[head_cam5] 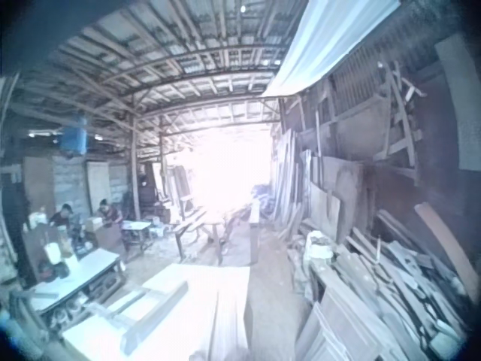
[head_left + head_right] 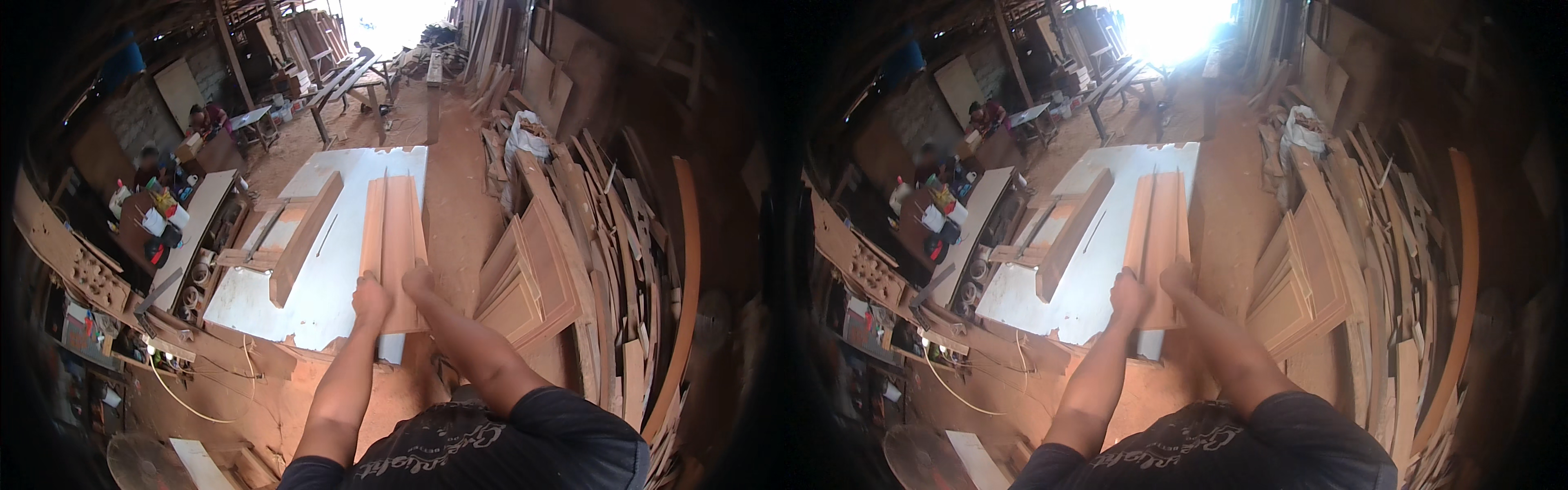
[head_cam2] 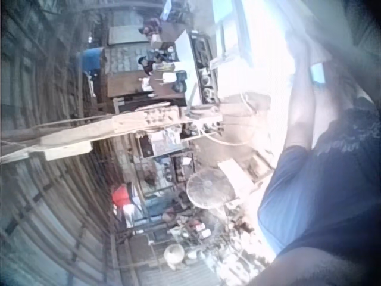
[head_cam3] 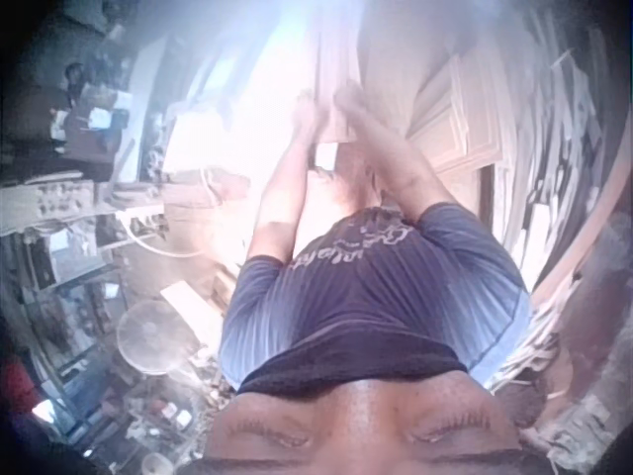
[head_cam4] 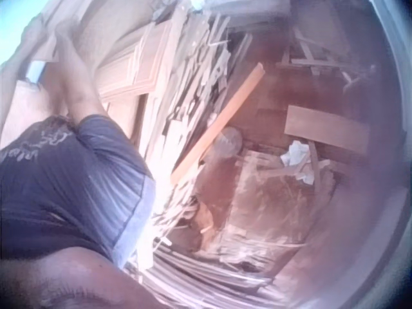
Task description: The person operates a table saw to cut rectangular wooden boards into smaller pieces. They feed the boards through the saw blade one at a time, using a push stick to guide the wood safely. The cut pieces are collected and stacked on the floor to the right of the machine.
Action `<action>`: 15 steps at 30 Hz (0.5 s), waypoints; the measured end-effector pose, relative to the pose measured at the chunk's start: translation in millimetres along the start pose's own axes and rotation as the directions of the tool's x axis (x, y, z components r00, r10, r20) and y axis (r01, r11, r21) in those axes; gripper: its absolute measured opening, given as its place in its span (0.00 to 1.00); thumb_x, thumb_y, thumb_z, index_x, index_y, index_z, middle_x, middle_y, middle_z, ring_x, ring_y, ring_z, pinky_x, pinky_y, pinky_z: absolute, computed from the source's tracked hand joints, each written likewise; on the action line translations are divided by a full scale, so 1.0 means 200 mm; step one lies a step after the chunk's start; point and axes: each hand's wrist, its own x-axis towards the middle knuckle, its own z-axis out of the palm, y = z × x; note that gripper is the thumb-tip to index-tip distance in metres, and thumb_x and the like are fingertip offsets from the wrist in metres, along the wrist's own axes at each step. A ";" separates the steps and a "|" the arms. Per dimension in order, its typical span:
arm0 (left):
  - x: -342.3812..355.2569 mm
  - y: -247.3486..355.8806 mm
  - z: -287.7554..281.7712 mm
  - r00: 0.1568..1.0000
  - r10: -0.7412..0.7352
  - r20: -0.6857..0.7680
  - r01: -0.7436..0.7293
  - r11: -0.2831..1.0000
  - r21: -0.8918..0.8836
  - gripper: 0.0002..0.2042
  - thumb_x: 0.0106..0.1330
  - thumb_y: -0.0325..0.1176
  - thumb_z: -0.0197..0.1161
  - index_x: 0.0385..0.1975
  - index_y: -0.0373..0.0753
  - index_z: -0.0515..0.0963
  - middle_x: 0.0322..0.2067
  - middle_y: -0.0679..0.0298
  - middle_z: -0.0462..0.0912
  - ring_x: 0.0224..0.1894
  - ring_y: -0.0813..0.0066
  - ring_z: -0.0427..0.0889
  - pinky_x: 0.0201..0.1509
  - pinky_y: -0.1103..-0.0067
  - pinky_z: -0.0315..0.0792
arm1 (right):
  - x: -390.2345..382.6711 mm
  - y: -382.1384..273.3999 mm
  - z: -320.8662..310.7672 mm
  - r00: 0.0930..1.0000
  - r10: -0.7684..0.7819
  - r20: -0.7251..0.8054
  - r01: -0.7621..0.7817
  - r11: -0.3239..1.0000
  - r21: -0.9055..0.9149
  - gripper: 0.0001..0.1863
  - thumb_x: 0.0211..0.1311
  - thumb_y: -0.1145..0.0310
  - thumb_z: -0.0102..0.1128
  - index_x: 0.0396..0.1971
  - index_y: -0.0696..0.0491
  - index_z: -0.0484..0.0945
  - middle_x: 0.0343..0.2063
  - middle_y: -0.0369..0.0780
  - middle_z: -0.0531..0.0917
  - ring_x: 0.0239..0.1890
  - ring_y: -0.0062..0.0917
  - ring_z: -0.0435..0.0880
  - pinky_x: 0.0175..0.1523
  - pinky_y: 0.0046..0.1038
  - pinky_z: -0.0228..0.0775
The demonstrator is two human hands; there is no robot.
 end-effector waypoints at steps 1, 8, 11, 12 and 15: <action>-0.02 0.02 -0.04 0.999 0.051 -0.003 -0.051 0.997 -0.062 0.11 0.71 0.32 0.62 0.47 0.32 0.77 0.45 0.43 0.83 0.50 0.41 0.86 0.52 0.58 0.82 | 0.01 0.06 -0.06 0.997 -0.017 0.070 -0.002 0.966 0.258 0.28 0.71 0.76 0.51 0.71 0.55 0.69 0.64 0.52 0.79 0.57 0.45 0.87 0.58 0.42 0.83; -0.54 0.30 -0.20 0.904 0.402 -0.148 -0.419 0.758 -0.500 0.10 0.72 0.33 0.65 0.45 0.33 0.78 0.40 0.45 0.81 0.46 0.40 0.83 0.50 0.54 0.78 | -0.60 0.02 -0.63 0.992 -0.055 -0.117 0.118 0.006 0.993 0.21 0.79 0.72 0.56 0.67 0.53 0.69 0.54 0.41 0.84 0.40 0.24 0.86 0.46 0.28 0.82; -0.64 0.36 -0.10 0.603 0.781 -0.161 -0.730 0.459 -0.507 0.15 0.72 0.37 0.67 0.53 0.36 0.80 0.47 0.48 0.83 0.54 0.44 0.84 0.60 0.57 0.76 | -0.83 0.16 -0.89 0.959 -0.077 -0.274 0.284 0.314 0.906 0.18 0.81 0.69 0.56 0.63 0.55 0.67 0.49 0.41 0.84 0.33 0.21 0.84 0.39 0.24 0.79; -0.64 0.36 -0.07 0.491 0.850 -0.194 -0.779 0.328 -0.534 0.18 0.72 0.40 0.68 0.55 0.37 0.80 0.52 0.48 0.83 0.59 0.45 0.82 0.64 0.56 0.74 | -0.86 0.27 -0.94 0.927 -0.030 -0.373 0.348 0.437 0.830 0.16 0.81 0.67 0.57 0.61 0.55 0.67 0.47 0.40 0.84 0.32 0.20 0.84 0.37 0.24 0.78; -0.62 0.39 -0.03 0.442 0.896 -0.045 -0.812 0.378 -0.446 0.31 0.68 0.51 0.71 0.66 0.41 0.76 0.68 0.49 0.74 0.73 0.43 0.70 0.76 0.45 0.61 | -0.98 0.62 -1.16 0.586 0.135 -0.799 0.650 0.511 0.563 0.16 0.78 0.60 0.65 0.53 0.55 0.76 0.38 0.36 0.81 0.33 0.20 0.80 0.35 0.26 0.73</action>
